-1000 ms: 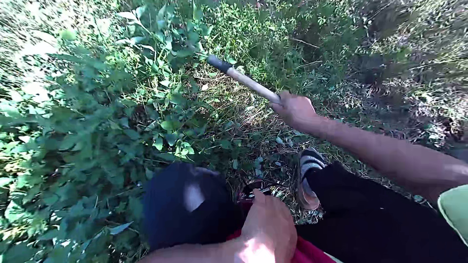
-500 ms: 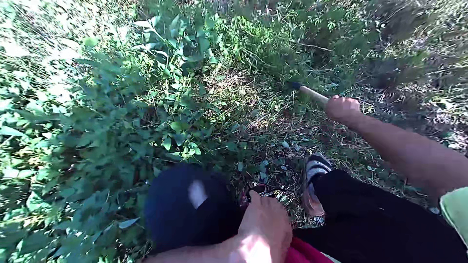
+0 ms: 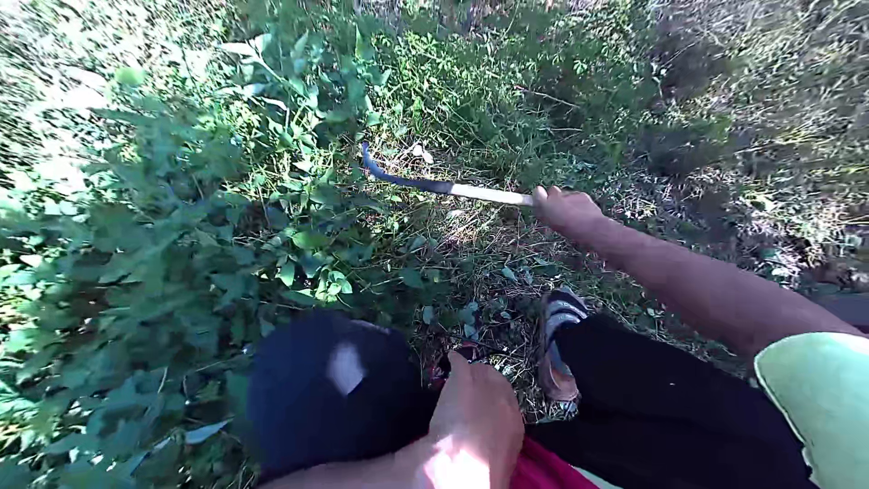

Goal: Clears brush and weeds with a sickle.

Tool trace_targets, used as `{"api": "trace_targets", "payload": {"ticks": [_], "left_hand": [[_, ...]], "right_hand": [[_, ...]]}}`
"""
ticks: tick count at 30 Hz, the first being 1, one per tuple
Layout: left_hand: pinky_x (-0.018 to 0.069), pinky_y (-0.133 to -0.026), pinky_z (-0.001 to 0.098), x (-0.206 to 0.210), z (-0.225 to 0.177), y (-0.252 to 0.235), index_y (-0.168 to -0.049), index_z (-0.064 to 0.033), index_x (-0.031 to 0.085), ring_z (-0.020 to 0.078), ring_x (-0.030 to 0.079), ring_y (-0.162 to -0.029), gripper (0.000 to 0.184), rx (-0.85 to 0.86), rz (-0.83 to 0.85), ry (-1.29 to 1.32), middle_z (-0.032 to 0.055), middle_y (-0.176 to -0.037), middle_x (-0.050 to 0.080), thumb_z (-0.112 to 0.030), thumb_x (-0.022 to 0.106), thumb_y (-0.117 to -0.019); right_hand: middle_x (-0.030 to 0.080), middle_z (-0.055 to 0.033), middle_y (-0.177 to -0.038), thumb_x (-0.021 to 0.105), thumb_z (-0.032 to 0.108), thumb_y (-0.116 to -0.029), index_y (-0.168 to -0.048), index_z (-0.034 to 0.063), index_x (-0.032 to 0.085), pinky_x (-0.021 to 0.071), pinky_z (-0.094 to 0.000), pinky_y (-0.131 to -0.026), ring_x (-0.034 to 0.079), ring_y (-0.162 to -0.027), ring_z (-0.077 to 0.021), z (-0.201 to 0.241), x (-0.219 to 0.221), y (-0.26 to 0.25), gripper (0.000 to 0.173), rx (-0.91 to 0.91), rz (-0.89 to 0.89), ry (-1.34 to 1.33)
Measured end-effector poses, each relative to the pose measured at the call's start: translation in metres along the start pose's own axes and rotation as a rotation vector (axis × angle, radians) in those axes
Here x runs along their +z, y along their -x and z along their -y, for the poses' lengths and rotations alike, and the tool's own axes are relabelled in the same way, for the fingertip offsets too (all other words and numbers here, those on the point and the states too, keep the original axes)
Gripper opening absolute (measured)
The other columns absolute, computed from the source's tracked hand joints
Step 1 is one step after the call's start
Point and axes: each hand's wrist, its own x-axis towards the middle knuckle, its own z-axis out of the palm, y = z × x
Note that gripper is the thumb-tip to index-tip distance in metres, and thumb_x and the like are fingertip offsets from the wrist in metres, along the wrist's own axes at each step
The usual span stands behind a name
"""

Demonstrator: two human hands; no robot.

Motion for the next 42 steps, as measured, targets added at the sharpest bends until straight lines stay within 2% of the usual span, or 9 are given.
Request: {"api": "trace_targets", "payload": {"ticks": [3, 7, 13, 20, 22, 29, 31, 35, 42], "left_hand": [[0.0426, -0.104, 0.0588, 0.006, 0.001, 0.006, -0.141, 0.0107, 0.049, 0.0438, 0.060, -0.123, 0.042, 0.017, -0.046, 0.026, 0.0300, -0.134, 0.058, -0.017, 0.042, -0.1106], [0.0400, -0.106, 0.0598, 0.005, 0.004, 0.009, -0.143, 0.0109, 0.047, 0.0439, 0.057, -0.128, 0.043, 0.037, -0.021, 0.052, 0.0305, -0.138, 0.056, -0.017, 0.041, -0.1108], [0.0381, -0.110, 0.0604, 0.000, -0.002, 0.002, -0.146, 0.0105, 0.044, 0.0446, 0.056, -0.130, 0.045, 0.058, -0.014, 0.008, 0.0304, -0.140, 0.055, -0.018, 0.041, -0.1107], [0.0427, -0.104, 0.0589, 0.001, -0.003, -0.004, -0.144, 0.0116, 0.046, 0.0446, 0.060, -0.123, 0.043, 0.037, -0.024, -0.021, 0.0312, -0.135, 0.058, -0.015, 0.043, -0.1097], [0.0435, -0.103, 0.0577, 0.000, -0.001, -0.005, -0.142, 0.0119, 0.047, 0.0441, 0.061, -0.122, 0.042, 0.018, -0.030, -0.026, 0.0311, -0.134, 0.059, -0.015, 0.043, -0.1100], [0.0422, -0.105, 0.0589, 0.009, 0.002, 0.008, -0.142, 0.0113, 0.048, 0.0438, 0.060, -0.123, 0.042, 0.022, -0.047, 0.034, 0.0305, -0.133, 0.059, -0.016, 0.042, -0.1105], [0.0415, -0.106, 0.0593, 0.009, 0.001, 0.009, -0.143, 0.0109, 0.048, 0.0436, 0.060, -0.124, 0.043, 0.051, -0.058, 0.021, 0.0301, -0.135, 0.059, -0.016, 0.040, -0.1108], [0.0395, -0.107, 0.0598, -0.001, -0.002, 0.005, -0.145, 0.0102, 0.045, 0.0438, 0.059, -0.124, 0.043, 0.070, -0.025, 0.008, 0.0307, -0.136, 0.057, -0.015, 0.039, -0.1107], [0.0367, -0.111, 0.0606, -0.005, -0.007, -0.003, -0.148, 0.0103, 0.041, 0.0446, 0.054, -0.133, 0.045, 0.062, 0.054, 0.020, 0.0310, -0.142, 0.052, -0.014, 0.042, -0.1101]], "right_hand": [[0.060, -0.0376, -0.128, 0.062, 0.010, -0.0994, -0.130, -0.0118, 0.057, 0.0449, -0.0743, -0.096, 0.058, -0.121, -0.0566, -0.078, 0.036, -0.008, 0.038, 0.493, 0.224, -0.138], [0.060, -0.0368, -0.129, 0.053, 0.021, -0.1065, -0.123, -0.0145, 0.059, 0.0442, -0.0718, -0.099, 0.058, -0.125, -0.0527, -0.079, 0.011, 0.017, 0.040, 0.628, 0.227, -0.275], [0.065, -0.0351, -0.111, 0.050, 0.040, -0.1091, -0.124, -0.0071, 0.059, 0.0476, -0.0719, -0.089, 0.064, -0.108, -0.0540, 0.020, -0.043, 0.051, 0.050, 0.352, 0.034, -0.424], [0.067, -0.0315, -0.099, 0.058, 0.023, -0.1040, -0.111, -0.0118, 0.060, 0.0567, -0.0627, -0.068, 0.071, -0.085, -0.0506, 0.062, -0.041, 0.033, 0.035, -0.437, -0.498, -0.162], [0.066, -0.0348, -0.107, 0.056, 0.018, -0.1049, -0.115, -0.0118, 0.060, 0.0556, -0.0646, -0.078, 0.069, -0.095, -0.0537, 0.044, -0.018, 0.025, 0.032, -0.388, -0.406, -0.105], [0.063, -0.0335, -0.127, 0.053, 0.021, -0.1060, -0.142, -0.0028, 0.052, 0.0479, -0.0722, -0.093, 0.061, -0.119, -0.0527, -0.078, 0.065, 0.043, 0.044, 0.527, 0.282, -0.135], [0.064, -0.0341, -0.123, 0.057, 0.021, -0.1040, -0.149, 0.0024, 0.048, 0.0473, -0.0736, -0.090, 0.062, -0.116, -0.0542, -0.089, 0.065, 0.055, 0.050, 0.558, 0.258, -0.154], [0.064, -0.0363, -0.119, 0.047, 0.031, -0.1092, -0.124, -0.0118, 0.059, 0.0485, -0.0719, -0.090, 0.063, -0.114, -0.0537, -0.038, 0.019, 0.073, 0.047, 0.582, 0.199, -0.272], [0.067, -0.0317, -0.109, 0.048, 0.034, -0.1099, -0.128, -0.0075, 0.055, 0.0519, -0.0683, -0.079, 0.069, -0.096, -0.0530, 0.063, -0.044, 0.066, 0.046, -0.042, -0.120, -0.227]]}}
